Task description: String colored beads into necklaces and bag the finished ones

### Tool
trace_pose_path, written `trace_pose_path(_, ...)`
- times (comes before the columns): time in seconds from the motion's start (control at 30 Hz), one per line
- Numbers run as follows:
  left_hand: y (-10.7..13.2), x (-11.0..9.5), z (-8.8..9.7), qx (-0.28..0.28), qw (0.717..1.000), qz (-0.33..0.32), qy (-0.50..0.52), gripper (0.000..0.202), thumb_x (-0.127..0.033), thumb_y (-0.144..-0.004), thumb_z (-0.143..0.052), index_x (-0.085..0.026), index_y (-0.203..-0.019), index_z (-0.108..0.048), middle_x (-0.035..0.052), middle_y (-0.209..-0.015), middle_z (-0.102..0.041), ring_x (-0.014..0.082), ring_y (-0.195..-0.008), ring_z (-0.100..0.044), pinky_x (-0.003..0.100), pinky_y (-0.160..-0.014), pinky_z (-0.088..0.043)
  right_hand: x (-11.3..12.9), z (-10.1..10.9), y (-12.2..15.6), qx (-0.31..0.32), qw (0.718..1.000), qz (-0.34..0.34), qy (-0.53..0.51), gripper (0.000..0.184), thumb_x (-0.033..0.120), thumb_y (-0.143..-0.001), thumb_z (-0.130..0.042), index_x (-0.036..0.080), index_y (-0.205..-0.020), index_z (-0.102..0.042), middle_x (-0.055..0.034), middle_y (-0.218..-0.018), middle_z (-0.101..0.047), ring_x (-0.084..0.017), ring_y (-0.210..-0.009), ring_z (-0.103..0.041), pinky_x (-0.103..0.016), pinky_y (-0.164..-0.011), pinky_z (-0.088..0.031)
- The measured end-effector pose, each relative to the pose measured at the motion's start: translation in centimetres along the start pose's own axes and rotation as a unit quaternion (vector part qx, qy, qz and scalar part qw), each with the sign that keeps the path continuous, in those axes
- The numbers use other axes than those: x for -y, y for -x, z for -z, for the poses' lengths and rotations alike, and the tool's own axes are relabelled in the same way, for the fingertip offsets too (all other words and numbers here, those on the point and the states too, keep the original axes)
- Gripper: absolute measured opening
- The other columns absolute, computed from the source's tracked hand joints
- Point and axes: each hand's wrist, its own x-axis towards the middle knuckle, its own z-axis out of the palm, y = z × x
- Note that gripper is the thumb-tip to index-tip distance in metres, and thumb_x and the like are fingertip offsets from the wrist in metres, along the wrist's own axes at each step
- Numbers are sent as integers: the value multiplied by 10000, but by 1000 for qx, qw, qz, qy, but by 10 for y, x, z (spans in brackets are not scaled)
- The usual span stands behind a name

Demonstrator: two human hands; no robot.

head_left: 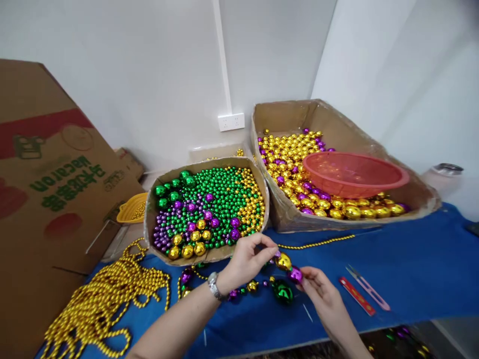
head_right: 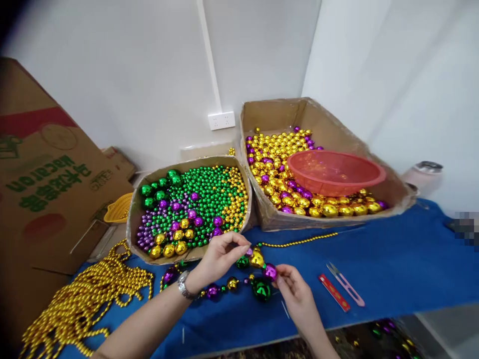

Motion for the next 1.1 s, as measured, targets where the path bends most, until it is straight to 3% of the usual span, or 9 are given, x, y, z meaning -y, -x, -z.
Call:
trace_pose_path(0.13, -7, -16, -7, -13, 994, -92, -59, 99, -235, -858, -575, -156, -826, -624, 66, -934, -677, 163, -885, -615, 271, -787, -463, -1, 20, -3, -4, 999, 3, 45, 499, 621, -714, -635, 185, -957, -615, -89, -940, -682, -193, -695, -665, -297, -629, -566)
trace_pose_path(0.23, -12, -32, -2, -18, 989, -130, -65, 80, -221, -862, -573, -161, -823, -608, 59, -933, -673, 155, -888, -615, 272, -799, -458, 20, 24, -3, -9, 991, 58, 121, 426, 537, -835, -536, 198, -1087, -597, -99, -1040, -670, -170, -705, -653, -270, -641, -555)
trace_pose_path(0.4, -13, -45, 1, -47, 988, -139, -48, 79, -224, -867, -565, -157, -840, -597, 63, -932, -664, 152, -867, -615, 262, -767, -465, 51, -3, -8, 61, 935, 253, 240, 302, 365, -917, -461, 238, -1155, -598, -75, -1124, -649, -205, -951, -647, -305, -844, -521)
trace_pose_path(0.5, -8, -40, 0, -70, 989, -124, -25, 104, -244, -867, -566, -151, -838, -604, 65, -907, -663, 156, -856, -614, 264, -769, -469, 44, -17, -15, 90, 925, 298, 220, 243, 343, -915, -471, 243, -1059, -640, -56, -939, -701, -187, -807, -676, -261, -744, -541)
trace_pose_path(0.57, -3, -28, -2, -91, 992, -91, 10, 125, -266, -871, -561, -152, -892, -607, 72, -936, -656, 157, -851, -607, 255, -736, -474, 37, -19, -20, 92, 936, 278, 197, 240, 358, -913, -473, 237, -1014, -653, -42, -814, -699, -158, -622, -653, -229, -604, -531)
trace_pose_path(0.67, 8, 3, -10, -113, 991, -14, 65, 241, -291, -872, -554, -164, -1076, -563, 91, -1053, -622, 162, -884, -586, 248, -704, -478, 40, -14, -25, 93, 966, 186, 153, 276, 417, -894, -502, 214, -969, -673, -15, -647, -643, -143, -525, -591, -223, -532, -481)
trace_pose_path(0.73, 15, 26, -19, -99, 992, 35, 76, 294, -302, -868, -555, -162, -1127, -538, 96, -1072, -609, 166, -904, -576, 256, -724, -478, 46, -9, -26, 89, 983, 121, 106, 320, 460, -882, -512, 194, -947, -678, 6, -571, -582, -140, -516, -559, -226, -523, -454)
trace_pose_path(0.83, 19, 54, -34, -62, 991, 80, 90, 273, -333, -873, -540, -148, -1072, -565, 88, -1008, -626, 168, -878, -582, 264, -738, -475, 53, -4, -30, 59, 993, 81, 65, 375, 499, -884, -495, 173, -970, -659, 21, -564, -533, -128, -518, -524, -228, -522, -432)
trace_pose_path(1.1, 10, 67, -52, 13, 999, 50, 11, 254, -334, -890, -491, -148, -990, -631, 71, -914, -664, 156, -755, -591, 266, -691, -464, 44, 2, -32, 24, 999, 40, -9, 407, 540, -855, -530, 174, -1004, -626, 29, -589, -504, -107, -498, -496, -219, -478, -403)
